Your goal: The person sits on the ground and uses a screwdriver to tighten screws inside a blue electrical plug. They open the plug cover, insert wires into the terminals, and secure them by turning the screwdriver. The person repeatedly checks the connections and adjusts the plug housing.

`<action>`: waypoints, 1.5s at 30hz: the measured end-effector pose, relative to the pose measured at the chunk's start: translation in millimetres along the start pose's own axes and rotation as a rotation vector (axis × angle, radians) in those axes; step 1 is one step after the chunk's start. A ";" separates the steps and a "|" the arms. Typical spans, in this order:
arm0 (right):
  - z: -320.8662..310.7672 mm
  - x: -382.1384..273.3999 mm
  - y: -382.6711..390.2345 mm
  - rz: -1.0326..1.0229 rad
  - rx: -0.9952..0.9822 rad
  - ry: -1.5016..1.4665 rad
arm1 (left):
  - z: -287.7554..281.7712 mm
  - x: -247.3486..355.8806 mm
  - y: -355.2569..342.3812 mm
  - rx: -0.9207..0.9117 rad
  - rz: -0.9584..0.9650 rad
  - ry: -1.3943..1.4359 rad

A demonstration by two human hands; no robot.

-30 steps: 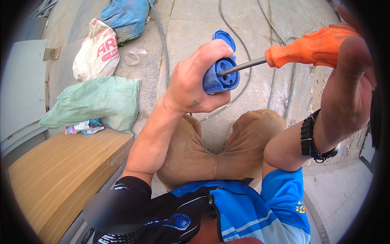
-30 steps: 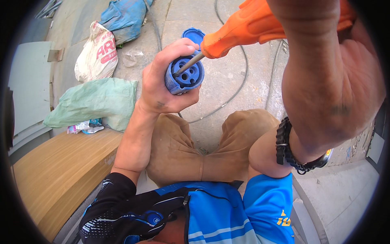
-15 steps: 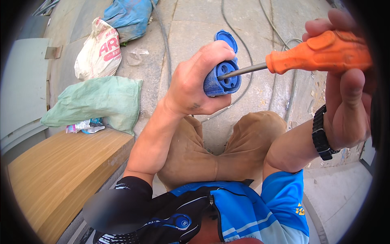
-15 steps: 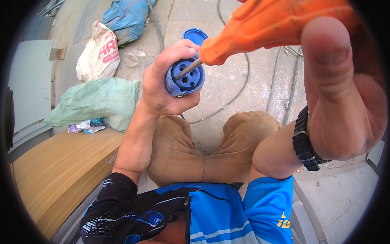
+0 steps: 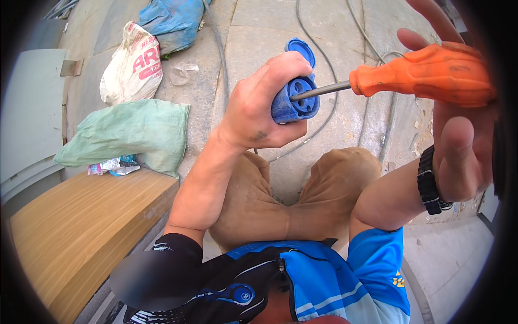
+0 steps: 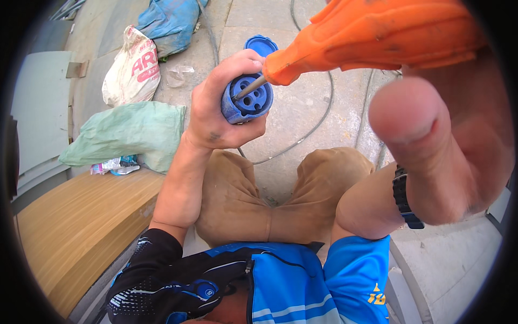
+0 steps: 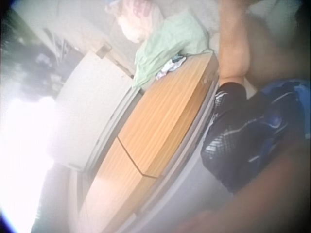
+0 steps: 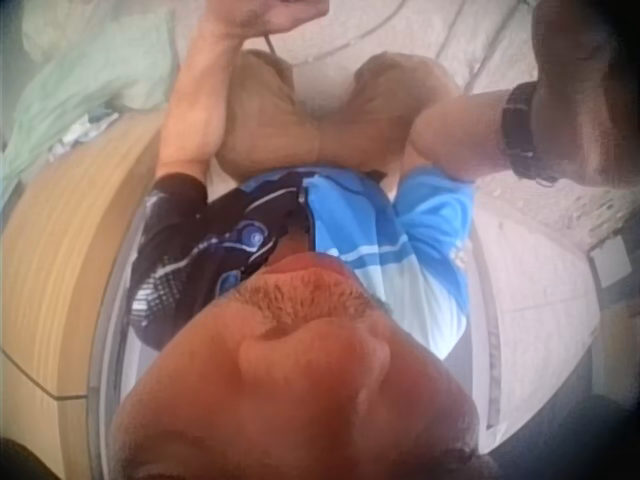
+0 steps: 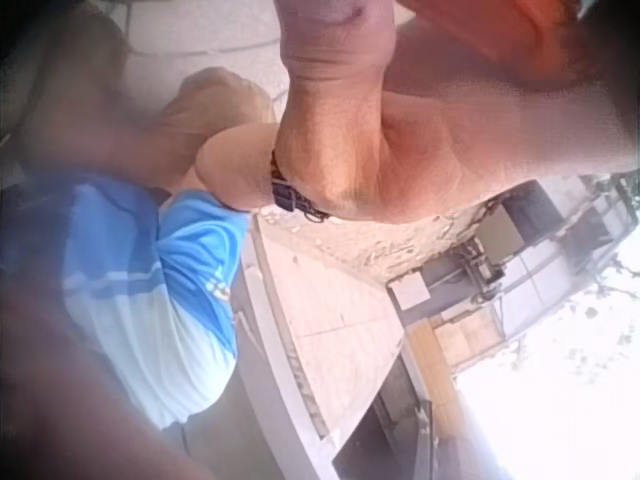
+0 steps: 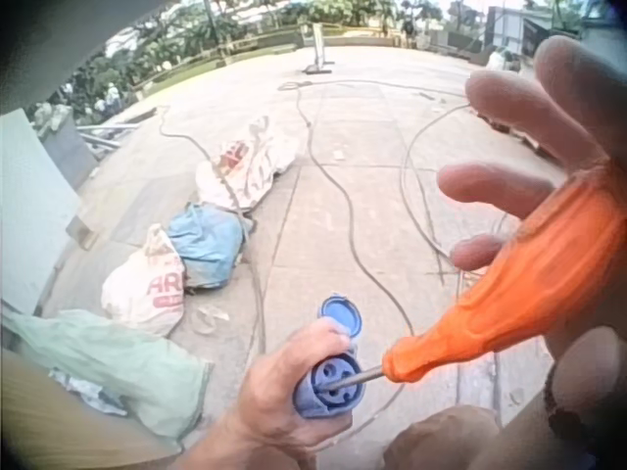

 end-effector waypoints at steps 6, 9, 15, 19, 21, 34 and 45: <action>0.1 17.1 16.0 0.255 -0.005 -0.048 | -1.5 0.4 -1.0 0.000 -0.074 -0.096; 4.7 13.4 4.3 0.135 -0.031 -0.035 | -0.9 -2.4 0.4 0.003 -0.065 -0.055; 11.0 19.8 11.6 0.308 0.097 -0.035 | -2.5 -1.1 -0.5 0.021 -0.107 -0.068; 3.8 12.3 6.2 0.248 0.010 0.245 | -4.6 -2.8 -3.9 0.002 -0.094 -0.066; 8.9 8.3 -5.4 0.028 -0.003 0.066 | -2.4 -3.9 1.2 0.003 -0.143 -0.045; -4.5 6.0 -3.0 0.012 -0.063 0.080 | -3.2 -2.2 0.7 0.012 -0.113 -0.043; 4.8 2.5 2.7 0.257 0.042 0.115 | -0.3 -2.2 -2.7 0.014 -0.069 -0.044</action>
Point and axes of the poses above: each hand's wrist, its own y-axis away from the middle knuckle, its own z-axis out of the palm, x = y × z, the point moved 1 cm from there along -y, towards the middle knuckle, and after that the axes turned 12 degrees about y, right-handed, at the moved point
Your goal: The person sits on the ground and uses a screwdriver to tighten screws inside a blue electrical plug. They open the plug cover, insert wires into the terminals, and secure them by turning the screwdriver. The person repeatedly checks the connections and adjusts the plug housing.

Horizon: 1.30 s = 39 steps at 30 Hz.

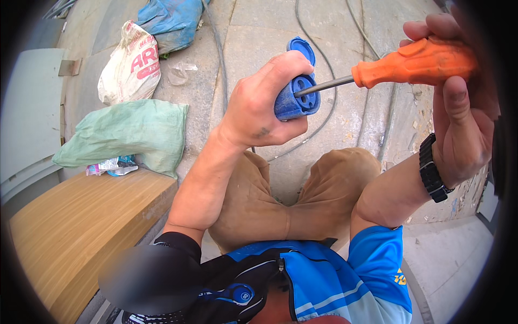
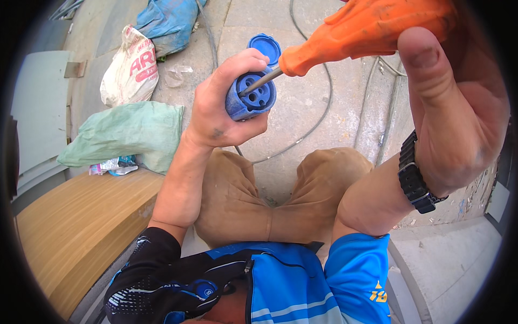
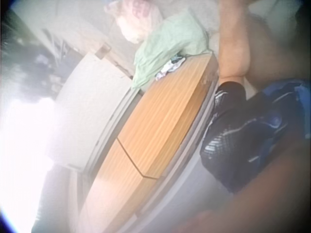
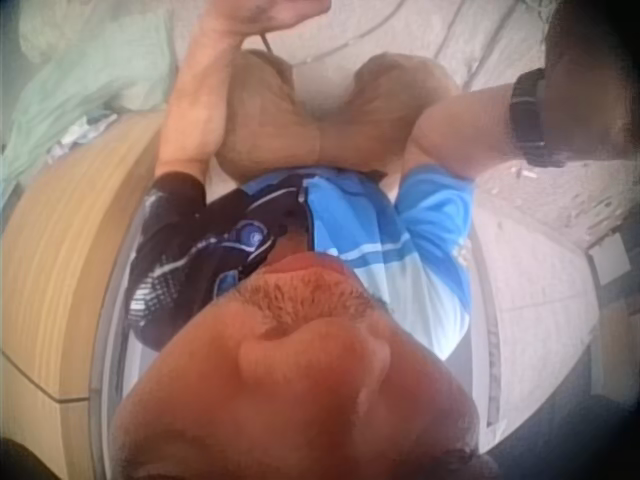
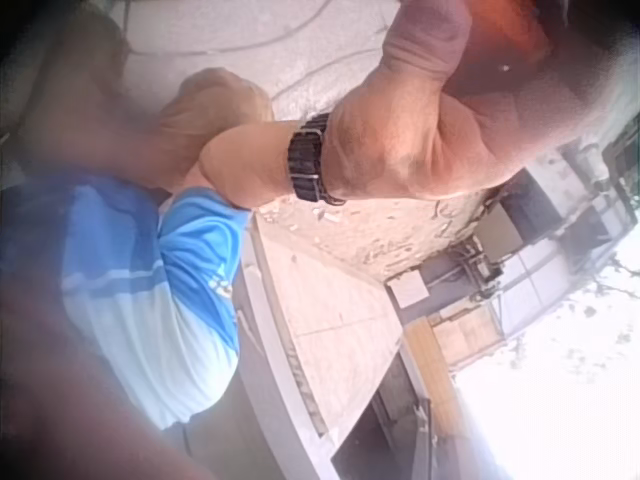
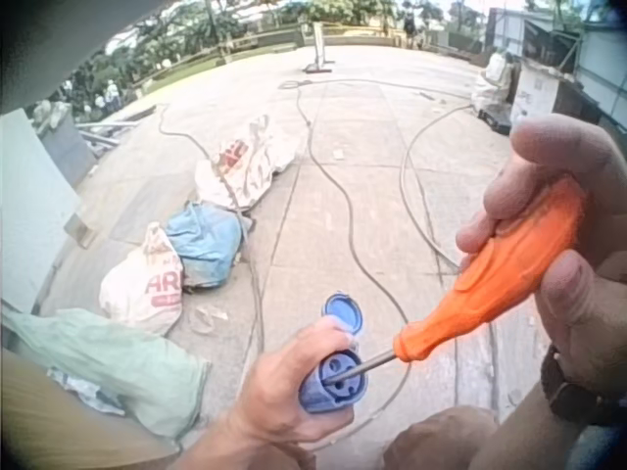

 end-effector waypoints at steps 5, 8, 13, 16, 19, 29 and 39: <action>-6.5 4.9 0.6 0.219 -0.140 0.292 | 0.8 -3.3 2.2 -0.023 -0.071 -0.030; 5.7 -5.8 -7.9 -0.209 -0.063 -0.005 | 0.7 -2.8 0.7 -0.015 -0.043 -0.010; 1.4 -1.7 3.8 0.293 -0.113 0.147 | -4.3 -3.0 3.1 -0.017 -0.077 -0.067; 5.7 -8.5 -1.7 -0.008 -0.033 0.197 | -4.7 -3.2 0.5 -0.024 -0.076 -0.058; 10.5 -4.0 -5.7 -0.093 0.026 -0.060 | -4.0 -3.6 1.9 -0.003 -0.062 -0.013; 27.1 -13.4 -9.8 -0.141 0.094 -0.024 | -4.1 -1.8 0.0 -0.034 -0.064 -0.036; 7.2 10.1 -7.0 -0.109 0.018 0.102 | -7.2 -1.8 0.1 -0.029 -0.070 0.043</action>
Point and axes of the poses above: each hand's wrist, its own y-axis away from the middle knuckle, its own z-axis out of the palm, x = y × z, the point moved 1 cm from there along -y, towards the middle knuckle, and after that the axes turned 12 degrees about y, right-handed, at the moved point
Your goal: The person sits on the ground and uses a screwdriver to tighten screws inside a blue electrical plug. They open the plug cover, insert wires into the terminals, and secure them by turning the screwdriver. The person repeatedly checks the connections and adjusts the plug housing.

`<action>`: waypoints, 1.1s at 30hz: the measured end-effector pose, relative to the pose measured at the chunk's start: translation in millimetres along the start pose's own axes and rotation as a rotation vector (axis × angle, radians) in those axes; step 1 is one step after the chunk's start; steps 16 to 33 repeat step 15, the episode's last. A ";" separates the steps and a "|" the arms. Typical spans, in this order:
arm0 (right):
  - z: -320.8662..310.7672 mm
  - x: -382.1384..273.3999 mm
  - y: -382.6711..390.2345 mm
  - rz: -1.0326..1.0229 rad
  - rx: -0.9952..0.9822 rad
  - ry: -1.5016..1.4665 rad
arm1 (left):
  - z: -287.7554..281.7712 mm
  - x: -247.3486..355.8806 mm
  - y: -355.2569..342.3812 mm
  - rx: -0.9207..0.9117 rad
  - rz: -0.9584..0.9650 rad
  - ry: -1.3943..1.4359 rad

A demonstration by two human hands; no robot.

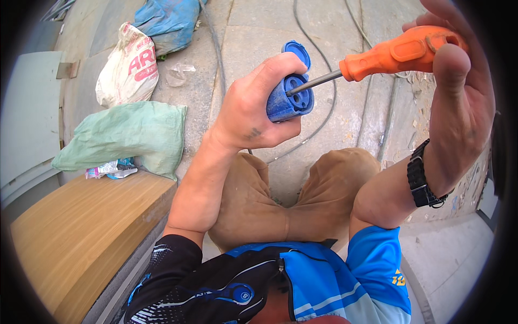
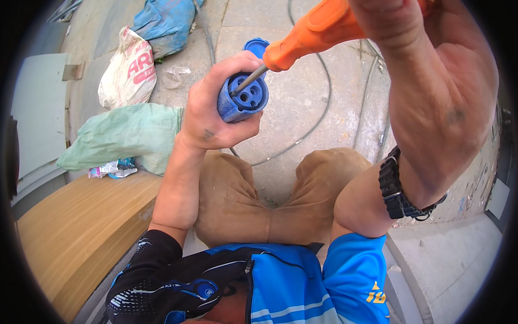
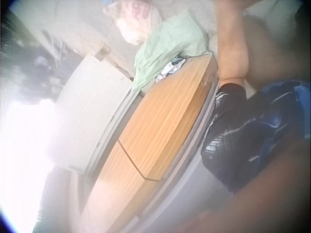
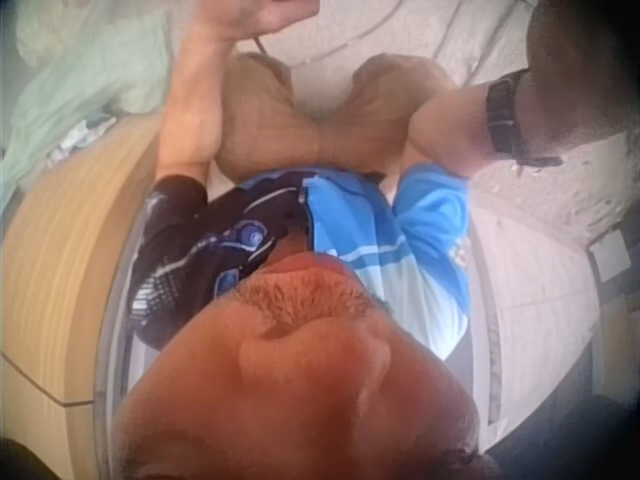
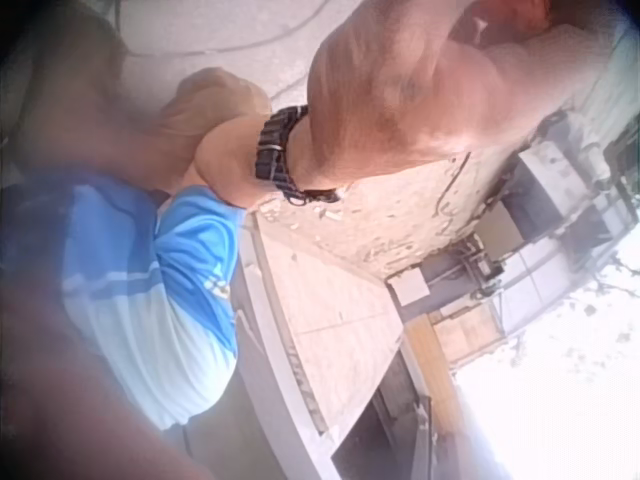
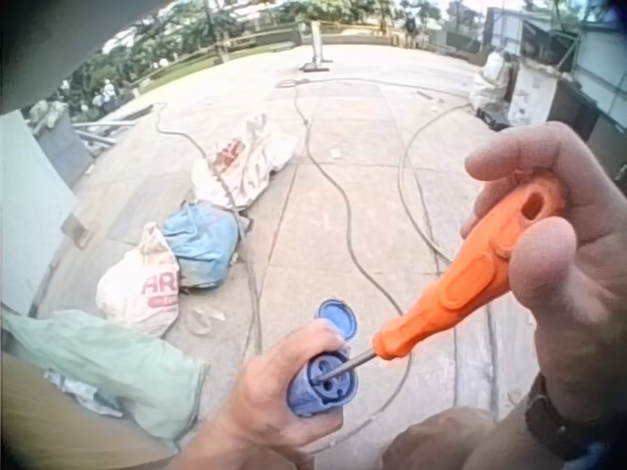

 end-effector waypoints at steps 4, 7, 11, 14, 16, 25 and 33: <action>-14.5 5.8 2.8 -0.131 -0.079 -0.231 | -2.2 -0.4 -0.1 0.000 0.059 0.023; -22.6 2.8 4.8 -0.121 -0.105 -0.141 | 2.2 -3.4 0.6 0.055 0.130 0.066; -41.0 -23.0 14.9 -0.117 -0.105 0.244 | 2.3 -2.7 -0.5 0.049 0.149 0.027; -27.9 -14.3 7.2 -0.247 -0.047 0.108 | -1.6 0.5 -2.2 -0.005 0.111 0.019; -28.5 -14.8 7.2 -0.248 -0.048 0.111 | -1.6 0.6 -2.6 -0.014 0.094 0.035; -28.5 -14.8 7.2 -0.248 -0.048 0.111 | -1.6 0.6 -2.6 -0.014 0.094 0.035; -28.5 -14.8 7.2 -0.248 -0.048 0.111 | -1.6 0.6 -2.6 -0.014 0.094 0.035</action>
Point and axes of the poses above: each hand's wrist, its own y-axis away from the middle knuckle, its own z-axis out of the palm, x = y × z, the point moved 1 cm from there along -y, towards the middle knuckle, and after that the axes turned 12 degrees about y, right-handed, at the moved point
